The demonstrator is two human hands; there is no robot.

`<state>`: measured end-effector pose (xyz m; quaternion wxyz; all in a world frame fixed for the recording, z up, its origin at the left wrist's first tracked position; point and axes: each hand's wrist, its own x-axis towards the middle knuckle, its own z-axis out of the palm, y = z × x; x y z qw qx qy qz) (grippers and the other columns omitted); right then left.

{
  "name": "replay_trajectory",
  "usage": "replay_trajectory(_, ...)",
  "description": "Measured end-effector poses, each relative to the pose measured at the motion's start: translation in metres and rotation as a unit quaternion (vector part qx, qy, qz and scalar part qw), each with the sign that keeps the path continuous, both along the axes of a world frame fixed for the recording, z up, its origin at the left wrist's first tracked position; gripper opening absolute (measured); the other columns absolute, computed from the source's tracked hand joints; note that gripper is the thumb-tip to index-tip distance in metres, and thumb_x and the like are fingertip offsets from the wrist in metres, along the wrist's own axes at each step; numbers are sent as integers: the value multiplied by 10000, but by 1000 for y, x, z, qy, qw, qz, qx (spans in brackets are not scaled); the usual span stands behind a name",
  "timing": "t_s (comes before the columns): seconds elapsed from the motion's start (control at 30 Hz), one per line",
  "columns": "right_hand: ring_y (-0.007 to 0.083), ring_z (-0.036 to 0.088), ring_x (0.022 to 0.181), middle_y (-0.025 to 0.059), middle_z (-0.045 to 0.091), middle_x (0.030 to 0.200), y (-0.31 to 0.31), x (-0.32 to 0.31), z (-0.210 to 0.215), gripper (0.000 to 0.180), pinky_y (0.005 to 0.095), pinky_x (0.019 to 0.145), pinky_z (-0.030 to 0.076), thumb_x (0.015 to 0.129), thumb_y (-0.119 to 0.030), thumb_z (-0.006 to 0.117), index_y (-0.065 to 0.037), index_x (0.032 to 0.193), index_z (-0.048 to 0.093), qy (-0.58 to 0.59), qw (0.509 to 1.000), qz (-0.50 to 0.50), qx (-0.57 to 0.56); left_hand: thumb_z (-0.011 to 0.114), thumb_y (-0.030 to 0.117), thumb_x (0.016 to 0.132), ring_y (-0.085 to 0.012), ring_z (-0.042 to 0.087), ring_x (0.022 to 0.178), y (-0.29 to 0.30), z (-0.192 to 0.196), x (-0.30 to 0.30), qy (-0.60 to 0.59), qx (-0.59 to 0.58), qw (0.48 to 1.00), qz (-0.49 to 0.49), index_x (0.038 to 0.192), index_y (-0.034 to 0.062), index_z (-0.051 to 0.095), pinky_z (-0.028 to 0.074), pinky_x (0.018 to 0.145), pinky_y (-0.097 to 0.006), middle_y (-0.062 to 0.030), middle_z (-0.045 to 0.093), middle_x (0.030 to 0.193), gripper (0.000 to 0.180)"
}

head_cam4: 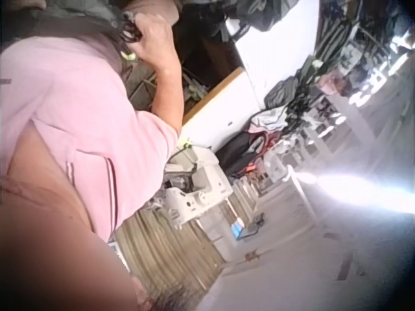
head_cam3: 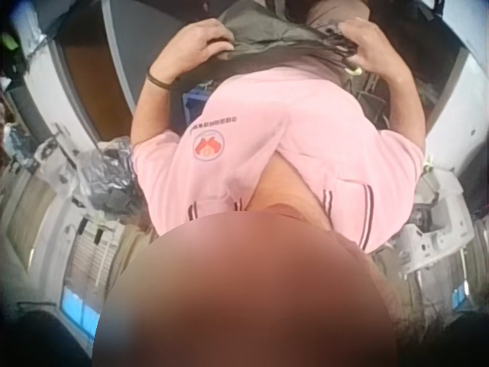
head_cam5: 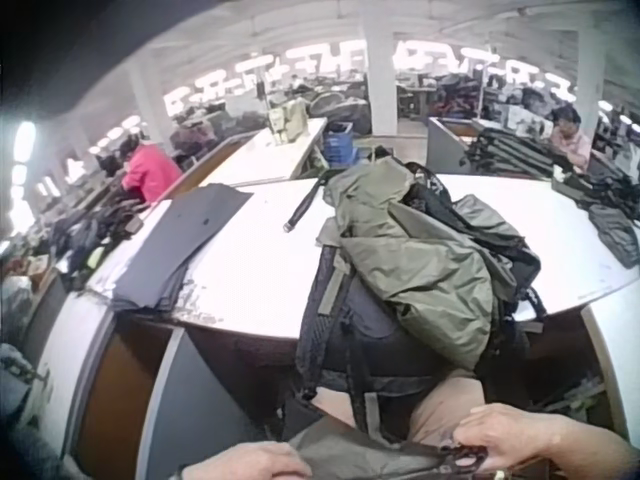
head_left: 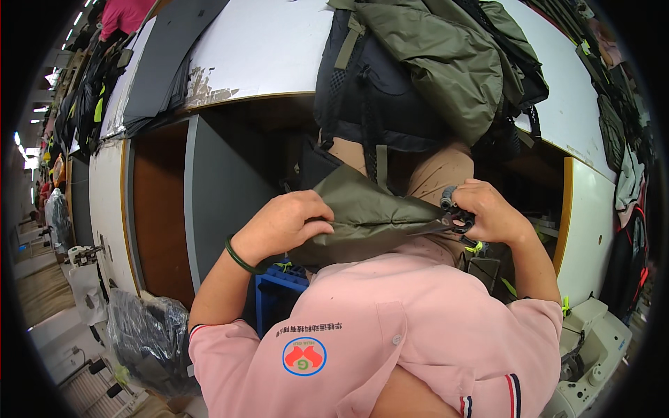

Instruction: Trim excess thread and inspect components during the assembly of a green tactical backpack.

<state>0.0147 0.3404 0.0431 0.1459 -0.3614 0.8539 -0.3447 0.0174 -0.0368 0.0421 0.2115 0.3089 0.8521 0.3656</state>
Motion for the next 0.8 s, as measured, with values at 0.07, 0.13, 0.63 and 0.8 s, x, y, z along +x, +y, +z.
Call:
replay_trajectory(0.07,345,473,642,120,460,649,1,1,0,292,387,644,382,589,-55,703,-47,685,427,1,1000,-3,1,718,166,871,-300,640,840,1,1,0,-32,16,999,-24,932,34,705,517,731,-361,-112,666,883,146)
replay_trajectory(0.13,339,500,650,112,482,651,2,0,3,272,390,647,395,648,-81,723,-49,698,458,4,1000,-3,6,729,188,869,-303,641,833,5,0,-1,-80,-34,996,-34,926,29,708,516,724,-362,-117,668,881,170)
replay_trajectory(0.63,328,529,679,103,530,689,12,4,8,233,383,669,416,679,-89,720,-44,741,501,9,1000,-17,2,667,90,816,-311,647,1018,11,14,18,-176,20,972,-152,1002,24,636,529,877,-376,-133,655,1100,199)
replay_trajectory(0.8,333,526,694,110,531,699,12,4,7,239,387,675,421,655,-88,722,-41,748,507,13,1000,-12,5,676,54,771,-320,640,938,15,10,35,10,-81,993,-82,896,35,628,531,848,-396,-112,662,1004,135)
